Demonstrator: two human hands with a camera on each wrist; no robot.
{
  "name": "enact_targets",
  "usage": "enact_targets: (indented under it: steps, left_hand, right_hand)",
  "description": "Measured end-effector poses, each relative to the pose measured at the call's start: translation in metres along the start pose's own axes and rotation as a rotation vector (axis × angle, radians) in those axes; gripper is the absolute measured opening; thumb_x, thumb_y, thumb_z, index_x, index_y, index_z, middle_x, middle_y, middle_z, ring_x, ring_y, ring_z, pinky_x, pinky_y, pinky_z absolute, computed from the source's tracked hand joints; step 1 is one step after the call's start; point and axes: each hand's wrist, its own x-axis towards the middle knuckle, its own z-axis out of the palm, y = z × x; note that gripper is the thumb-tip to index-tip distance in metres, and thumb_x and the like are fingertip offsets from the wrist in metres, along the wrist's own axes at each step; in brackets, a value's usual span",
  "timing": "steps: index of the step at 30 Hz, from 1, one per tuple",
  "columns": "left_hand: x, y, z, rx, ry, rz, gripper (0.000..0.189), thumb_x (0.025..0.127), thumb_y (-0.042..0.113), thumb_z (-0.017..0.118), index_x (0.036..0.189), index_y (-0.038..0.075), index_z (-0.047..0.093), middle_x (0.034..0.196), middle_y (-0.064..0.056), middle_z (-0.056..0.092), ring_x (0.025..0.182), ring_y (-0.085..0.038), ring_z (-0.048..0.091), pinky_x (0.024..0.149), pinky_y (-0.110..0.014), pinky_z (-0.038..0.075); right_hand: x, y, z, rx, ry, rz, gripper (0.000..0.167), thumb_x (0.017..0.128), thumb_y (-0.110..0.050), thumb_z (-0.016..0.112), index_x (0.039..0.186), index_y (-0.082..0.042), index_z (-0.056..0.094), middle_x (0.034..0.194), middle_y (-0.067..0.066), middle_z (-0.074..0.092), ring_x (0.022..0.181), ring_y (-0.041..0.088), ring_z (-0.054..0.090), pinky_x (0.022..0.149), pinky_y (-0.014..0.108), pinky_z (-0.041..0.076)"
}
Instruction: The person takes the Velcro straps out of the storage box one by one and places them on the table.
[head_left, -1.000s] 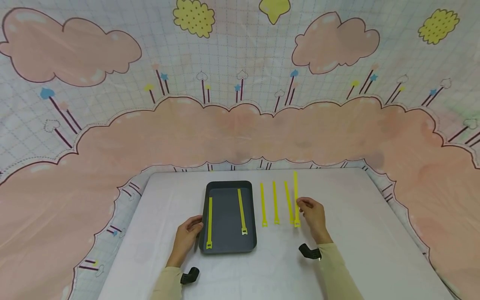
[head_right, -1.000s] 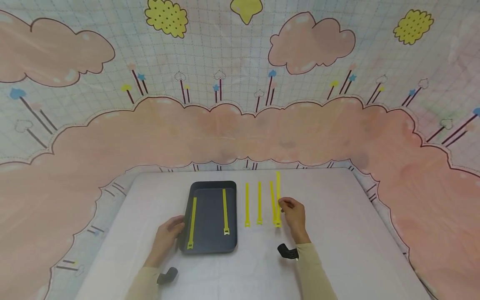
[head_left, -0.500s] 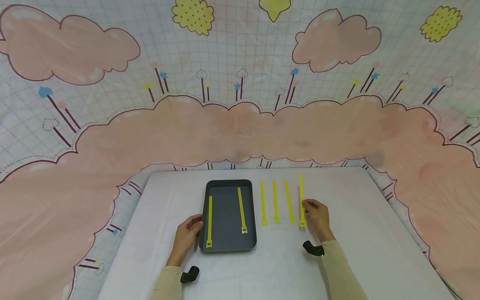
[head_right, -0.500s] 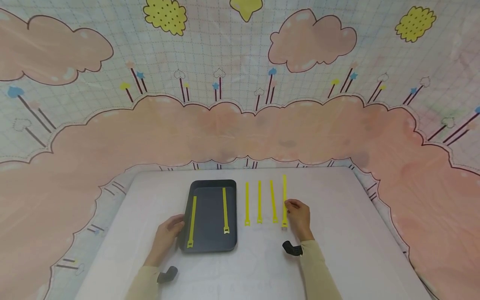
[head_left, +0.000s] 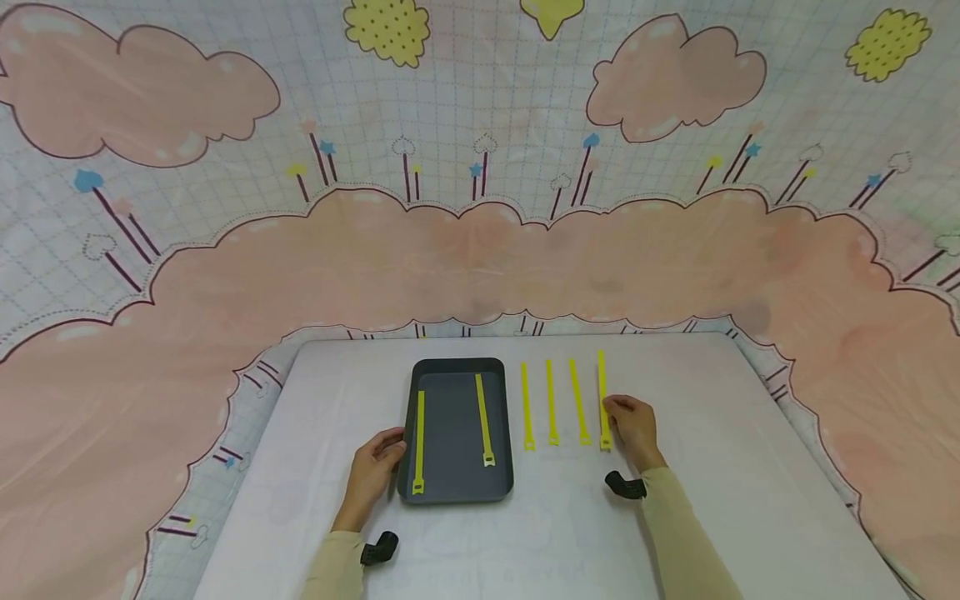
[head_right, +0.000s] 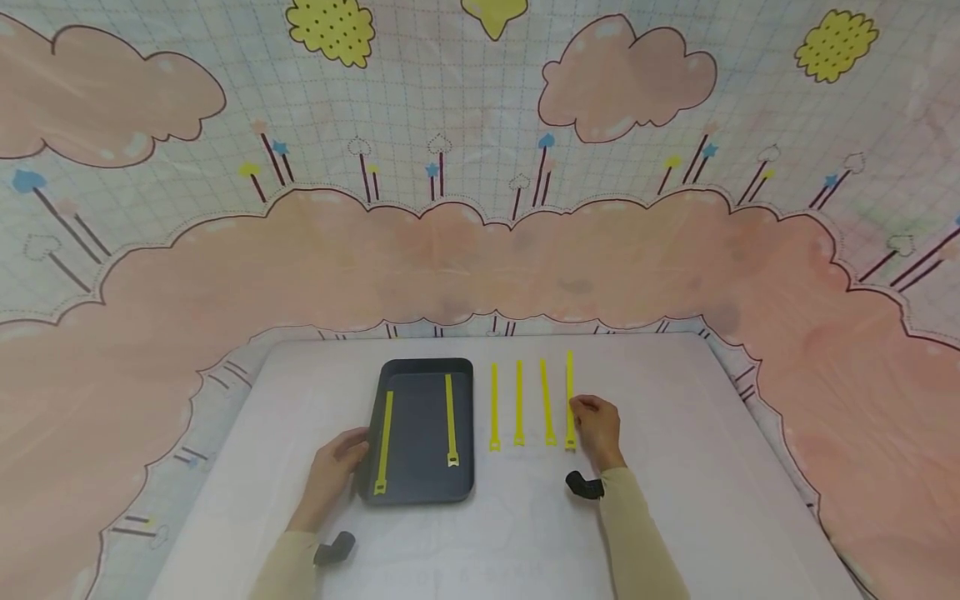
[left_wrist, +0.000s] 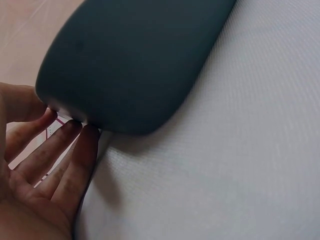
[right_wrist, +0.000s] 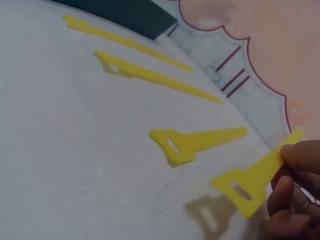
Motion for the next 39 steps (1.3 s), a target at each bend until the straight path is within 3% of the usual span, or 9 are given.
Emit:
enact_targets:
  steps: [7, 17, 23, 31, 39]
  left_hand:
    - [-0.001, 0.002, 0.001, 0.006, -0.001, -0.006, 0.035, 0.096, 0.011, 0.061, 0.131, 0.004, 0.060, 0.131, -0.020, 0.062, 0.120, -0.030, 0.062, 0.079, -0.011, 0.047]
    - [0.001, 0.001, 0.001, 0.006, 0.002, -0.005, 0.035, 0.096, 0.011, 0.061, 0.131, 0.004, 0.060, 0.130, -0.020, 0.063, 0.118, -0.029, 0.063, 0.077, -0.014, 0.049]
    - [-0.001, 0.002, 0.000, 0.009, 0.000, -0.007, 0.036, 0.096, 0.011, 0.061, 0.131, 0.004, 0.060, 0.130, -0.021, 0.063, 0.116, -0.030, 0.064, 0.076, -0.016, 0.050]
    - [-0.003, 0.004, 0.001, -0.022, 0.003, 0.006, 0.035, 0.096, 0.011, 0.062, 0.130, 0.002, 0.060, 0.129, -0.022, 0.063, 0.115, -0.027, 0.064, 0.077, -0.015, 0.050]
    - [-0.006, 0.007, 0.000, -0.044, -0.001, 0.012, 0.036, 0.096, 0.011, 0.061, 0.131, 0.002, 0.059, 0.131, -0.023, 0.062, 0.118, -0.029, 0.063, 0.078, -0.013, 0.049]
  right_hand:
    - [0.007, 0.000, -0.002, 0.013, -0.025, 0.023, 0.029, 0.094, -0.019, 0.064, 0.113, 0.002, 0.067, 0.080, -0.001, 0.062, 0.070, 0.011, 0.053, 0.060, 0.022, 0.045]
    - [0.014, -0.002, -0.005, -0.162, -0.050, 0.022, 0.035, 0.093, -0.025, 0.064, 0.117, 0.001, 0.068, 0.099, 0.011, 0.068, 0.085, 0.018, 0.055, 0.067, 0.023, 0.044]
    - [0.019, 0.000, -0.005, -0.147, -0.032, 0.085, 0.034, 0.093, -0.025, 0.064, 0.117, -0.002, 0.068, 0.097, 0.007, 0.068, 0.085, 0.017, 0.054, 0.067, 0.023, 0.043]
    - [0.019, -0.001, -0.006, -0.107, -0.031, 0.111, 0.033, 0.092, -0.026, 0.066, 0.115, -0.002, 0.068, 0.084, 0.000, 0.063, 0.072, 0.013, 0.051, 0.062, 0.025, 0.043]
    - [0.012, -0.005, -0.009, -0.083, -0.044, 0.081, 0.034, 0.093, -0.028, 0.065, 0.116, -0.003, 0.066, 0.082, -0.002, 0.060, 0.072, 0.012, 0.051, 0.062, 0.024, 0.043]
